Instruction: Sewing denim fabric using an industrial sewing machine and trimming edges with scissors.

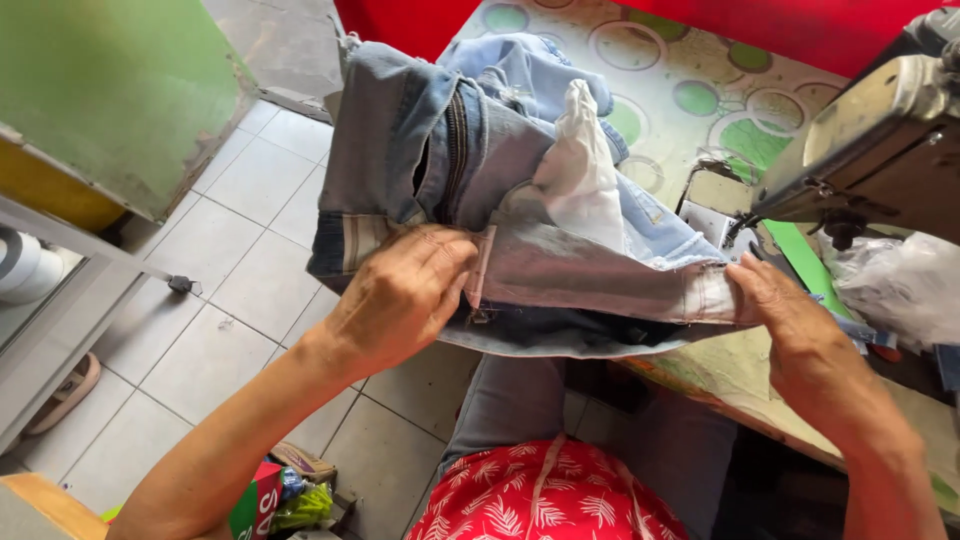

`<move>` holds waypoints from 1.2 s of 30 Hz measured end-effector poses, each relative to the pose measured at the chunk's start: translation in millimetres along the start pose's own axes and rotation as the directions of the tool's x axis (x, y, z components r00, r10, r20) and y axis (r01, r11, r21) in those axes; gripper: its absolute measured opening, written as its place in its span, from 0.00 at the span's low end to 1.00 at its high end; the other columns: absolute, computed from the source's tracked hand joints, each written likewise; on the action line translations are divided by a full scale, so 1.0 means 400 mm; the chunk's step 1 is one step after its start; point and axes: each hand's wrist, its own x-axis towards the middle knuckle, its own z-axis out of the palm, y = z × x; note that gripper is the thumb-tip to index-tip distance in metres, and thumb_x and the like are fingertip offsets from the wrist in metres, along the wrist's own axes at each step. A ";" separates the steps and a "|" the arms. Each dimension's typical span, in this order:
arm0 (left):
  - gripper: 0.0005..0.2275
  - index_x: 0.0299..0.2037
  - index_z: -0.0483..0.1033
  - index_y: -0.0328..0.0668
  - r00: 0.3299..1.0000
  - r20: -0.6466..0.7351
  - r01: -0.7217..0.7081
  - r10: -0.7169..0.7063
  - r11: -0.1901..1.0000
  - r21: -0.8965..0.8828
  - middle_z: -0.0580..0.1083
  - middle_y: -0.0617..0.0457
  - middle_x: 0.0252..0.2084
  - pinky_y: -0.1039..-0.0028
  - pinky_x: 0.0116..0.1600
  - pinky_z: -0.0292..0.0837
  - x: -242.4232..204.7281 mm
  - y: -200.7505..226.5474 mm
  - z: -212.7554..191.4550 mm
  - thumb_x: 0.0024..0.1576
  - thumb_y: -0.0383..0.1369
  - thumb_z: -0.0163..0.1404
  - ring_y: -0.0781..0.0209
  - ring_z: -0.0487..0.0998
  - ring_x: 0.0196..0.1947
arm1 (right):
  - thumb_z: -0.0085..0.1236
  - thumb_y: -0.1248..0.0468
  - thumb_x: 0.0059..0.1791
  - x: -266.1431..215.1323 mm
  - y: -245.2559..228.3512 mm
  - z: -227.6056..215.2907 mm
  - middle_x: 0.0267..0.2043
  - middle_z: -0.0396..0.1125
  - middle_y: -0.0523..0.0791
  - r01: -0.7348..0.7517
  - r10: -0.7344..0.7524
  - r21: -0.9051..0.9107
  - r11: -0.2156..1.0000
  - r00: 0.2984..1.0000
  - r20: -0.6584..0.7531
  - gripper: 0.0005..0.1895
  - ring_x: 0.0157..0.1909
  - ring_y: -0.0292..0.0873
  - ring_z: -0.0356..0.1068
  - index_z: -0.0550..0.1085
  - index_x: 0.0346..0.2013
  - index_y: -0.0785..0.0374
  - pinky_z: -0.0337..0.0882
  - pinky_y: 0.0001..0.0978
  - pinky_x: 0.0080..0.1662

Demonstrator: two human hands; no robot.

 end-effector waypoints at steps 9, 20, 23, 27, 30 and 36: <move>0.19 0.55 0.73 0.31 0.988 0.132 0.072 -0.075 0.997 0.024 0.75 0.48 0.41 0.61 0.50 0.66 0.059 -0.070 0.064 0.55 0.29 0.62 0.47 0.72 0.43 | 0.65 0.73 0.48 0.099 -0.009 0.000 0.48 0.72 0.49 -0.088 0.113 0.215 0.973 0.988 -0.107 0.24 0.34 0.40 0.69 0.75 0.60 0.66 0.70 0.32 0.41; 0.13 0.46 0.62 0.36 0.953 0.207 0.294 -0.221 0.837 -0.462 0.70 0.49 0.37 0.73 0.52 0.83 0.074 -0.077 0.029 0.58 0.14 0.51 0.62 0.79 0.39 | 0.66 0.70 0.48 0.148 0.058 0.056 0.36 0.66 0.42 -0.167 0.199 0.543 0.823 0.980 -0.001 0.07 0.30 0.33 0.62 0.75 0.37 0.62 0.63 0.23 0.34; 0.11 0.46 0.62 0.37 0.929 0.220 0.369 -0.297 0.790 -0.489 0.74 0.48 0.33 0.74 0.50 0.81 0.078 -0.087 0.030 0.60 0.16 0.50 0.61 0.79 0.36 | 0.67 0.69 0.47 0.149 0.042 0.033 0.34 0.65 0.40 -0.158 0.215 0.553 0.818 0.976 -0.039 0.06 0.30 0.31 0.56 0.75 0.33 0.60 0.56 0.22 0.33; 0.11 0.44 0.60 0.41 0.938 0.245 0.336 -0.245 0.819 -0.466 0.73 0.52 0.26 0.75 0.39 0.71 0.078 -0.073 0.008 0.62 0.16 0.48 0.62 0.74 0.27 | 0.72 0.71 0.50 0.125 -0.020 0.047 0.39 0.68 0.45 -0.099 0.194 0.336 0.937 0.945 -0.264 0.06 0.36 0.36 0.64 0.79 0.35 0.64 0.64 0.25 0.39; 0.09 0.42 0.59 0.41 0.948 0.237 0.307 -0.213 0.808 -0.502 0.74 0.55 0.19 0.74 0.40 0.71 0.071 -0.067 0.000 0.62 0.17 0.45 0.60 0.77 0.27 | 0.70 0.73 0.52 0.101 -0.044 0.052 0.38 0.71 0.46 -0.074 0.160 0.287 0.955 0.943 -0.290 0.06 0.36 0.36 0.65 0.78 0.38 0.66 0.69 0.26 0.42; 0.09 0.38 0.61 0.41 0.960 0.214 0.257 -0.181 0.869 -0.422 0.69 0.52 0.29 0.69 0.35 0.65 0.074 -0.072 0.010 0.61 0.16 0.47 0.57 0.69 0.28 | 0.62 0.69 0.56 0.108 -0.033 0.053 0.29 0.69 0.41 -0.225 0.277 0.322 0.920 0.953 -0.125 0.03 0.31 0.35 0.77 0.75 0.41 0.60 0.68 0.21 0.36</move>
